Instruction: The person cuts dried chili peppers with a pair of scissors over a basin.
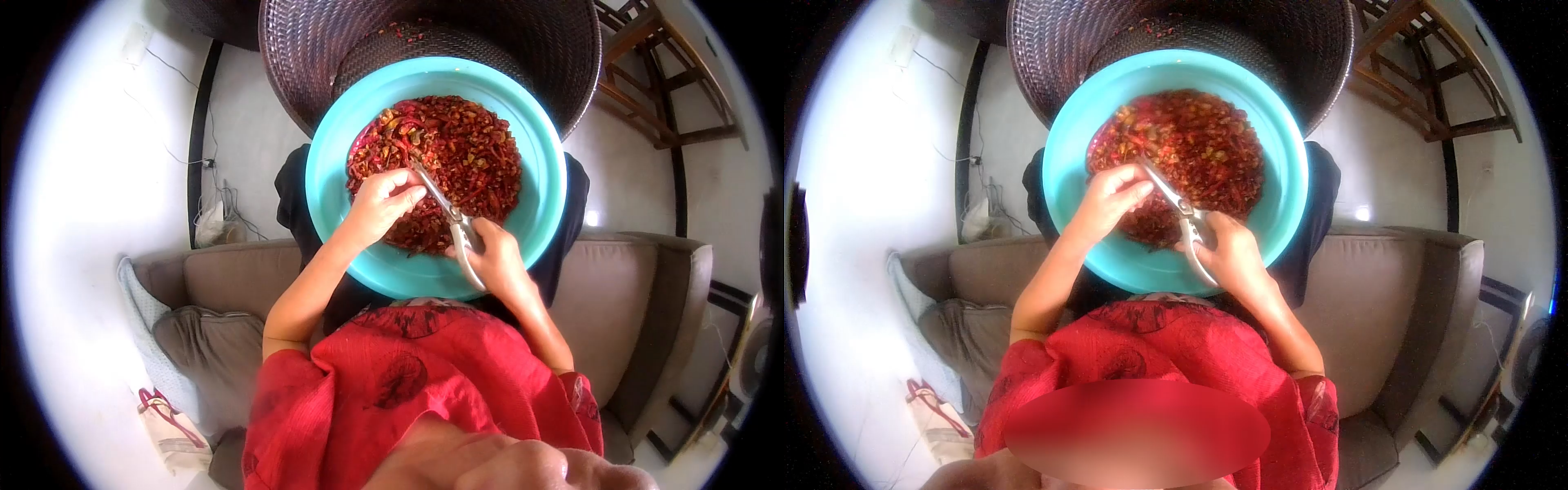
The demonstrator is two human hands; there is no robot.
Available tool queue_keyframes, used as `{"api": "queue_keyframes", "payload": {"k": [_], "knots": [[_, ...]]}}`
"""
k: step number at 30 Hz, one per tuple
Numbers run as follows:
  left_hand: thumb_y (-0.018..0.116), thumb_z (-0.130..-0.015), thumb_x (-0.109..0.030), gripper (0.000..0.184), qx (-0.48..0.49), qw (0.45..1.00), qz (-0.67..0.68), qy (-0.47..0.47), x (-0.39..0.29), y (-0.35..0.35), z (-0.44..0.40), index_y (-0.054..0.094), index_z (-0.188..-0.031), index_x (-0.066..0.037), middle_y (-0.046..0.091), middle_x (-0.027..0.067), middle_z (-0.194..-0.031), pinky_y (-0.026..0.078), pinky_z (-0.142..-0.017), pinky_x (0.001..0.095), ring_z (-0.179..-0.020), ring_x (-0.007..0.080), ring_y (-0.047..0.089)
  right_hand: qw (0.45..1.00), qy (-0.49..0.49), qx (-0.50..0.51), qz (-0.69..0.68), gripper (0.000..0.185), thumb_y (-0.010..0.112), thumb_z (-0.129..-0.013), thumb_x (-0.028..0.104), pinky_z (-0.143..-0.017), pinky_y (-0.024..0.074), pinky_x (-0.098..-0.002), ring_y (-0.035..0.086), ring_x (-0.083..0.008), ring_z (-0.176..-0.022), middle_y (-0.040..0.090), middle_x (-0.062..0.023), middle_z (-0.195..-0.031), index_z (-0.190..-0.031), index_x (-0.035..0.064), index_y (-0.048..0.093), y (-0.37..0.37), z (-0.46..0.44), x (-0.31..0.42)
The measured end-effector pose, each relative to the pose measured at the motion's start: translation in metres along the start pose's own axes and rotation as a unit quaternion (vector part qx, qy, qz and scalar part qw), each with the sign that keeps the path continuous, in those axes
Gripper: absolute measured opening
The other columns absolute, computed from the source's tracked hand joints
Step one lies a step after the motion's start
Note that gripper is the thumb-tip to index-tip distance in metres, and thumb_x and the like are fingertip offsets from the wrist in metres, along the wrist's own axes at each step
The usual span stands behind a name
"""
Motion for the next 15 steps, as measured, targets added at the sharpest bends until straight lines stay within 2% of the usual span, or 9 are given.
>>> {"api": "queue_keyframes", "payload": {"k": [2, 4, 6, 8, 12, 15], "knots": [[0.06, -0.099, -0.015, 0.013, -0.001, 1.0, -0.015, -0.007, -0.002, -0.002, 0.001, 0.066, -0.1, -0.004, 0.06, -0.0026, -0.076, 0.045, -0.059, 0.0201, -0.066, 0.0038, 0.053, 0.998, 0.034, 0.02, -0.041, 0.05, 0.084, -0.073, 0.037, -0.074, 0.0499, -0.0446, 0.064, -0.037, -0.082, 0.063, -0.0203, -0.088, -0.095, -0.0016, 0.062, 0.004, -0.001, -0.004], [0.06, -0.099, -0.015, 0.012, -0.028, 0.996, 0.051, -0.061, -0.002, -0.004, 0.002, 0.065, -0.102, -0.004, 0.06, -0.0027, -0.075, 0.046, -0.058, 0.0207, -0.064, 0.0048, 0.054, 0.999, 0.03, 0.009, -0.035, 0.051, 0.084, -0.073, 0.037, -0.075, 0.0498, -0.0448, 0.064, -0.0368, -0.084, 0.063, -0.0197, -0.09, -0.097, -0.0013, 0.061, 0.002, 0.002, 0.004], [0.06, -0.099, -0.014, 0.013, -0.029, 0.997, 0.051, -0.05, 0.001, -0.005, 0.003, 0.065, -0.103, -0.003, 0.061, -0.0024, -0.076, 0.046, -0.059, 0.0205, -0.065, 0.0049, 0.055, 0.999, 0.025, -0.003, -0.029, 0.052, 0.084, -0.073, 0.037, -0.076, 0.0496, -0.045, 0.063, -0.0366, -0.086, 0.063, -0.0191, -0.091, -0.1, -0.0011, 0.061, 0.002, 0.002, 0.006], [0.06, -0.099, -0.014, 0.015, -0.028, 0.998, 0.048, -0.026, 0.004, -0.004, 0.001, 0.065, -0.106, -0.002, 0.061, -0.0019, -0.078, 0.047, -0.06, 0.0201, -0.068, 0.005, 0.056, 0.999, -0.025, -0.046, 0.01, 0.055, 0.083, -0.072, 0.036, -0.079, 0.0495, -0.0441, 0.062, -0.035, -0.091, 0.063, -0.0173, -0.096, -0.106, -0.0004, 0.059, 0.003, 0.001, 0.003], [0.06, -0.098, -0.012, 0.015, -0.014, 0.999, 0.042, -0.028, 0.008, -0.005, -0.001, 0.066, -0.107, -0.001, 0.06, -0.0019, -0.078, 0.046, -0.061, 0.0206, -0.069, 0.0052, 0.055, 0.999, -0.019, -0.031, 0.021, 0.059, 0.082, -0.072, 0.036, -0.082, 0.0493, -0.0437, 0.061, -0.0339, -0.095, 0.062, -0.0159, -0.098, -0.111, -0.0001, 0.057, 0.003, -0.001, 0.004], [0.06, -0.098, -0.011, 0.015, -0.004, 0.998, 0.062, -0.025, 0.009, -0.005, -0.003, 0.067, -0.105, 0.0, 0.059, -0.0025, -0.077, 0.045, -0.06, 0.0224, -0.068, 0.0054, 0.053, 0.998, -0.051, -0.041, 0.022, 0.058, 0.082, -0.073, 0.035, -0.081, 0.0495, -0.0435, 0.061, -0.0333, -0.096, 0.062, -0.016, -0.099, -0.111, -0.0002, 0.057, 0.005, -0.003, 0.005]]}}
Point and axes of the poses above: each hand's wrist, its own z-axis away from the middle knuckle, its own y-axis out of the palm, x = y × z, the point moved 1 cm from there along -z, towards the middle knuckle
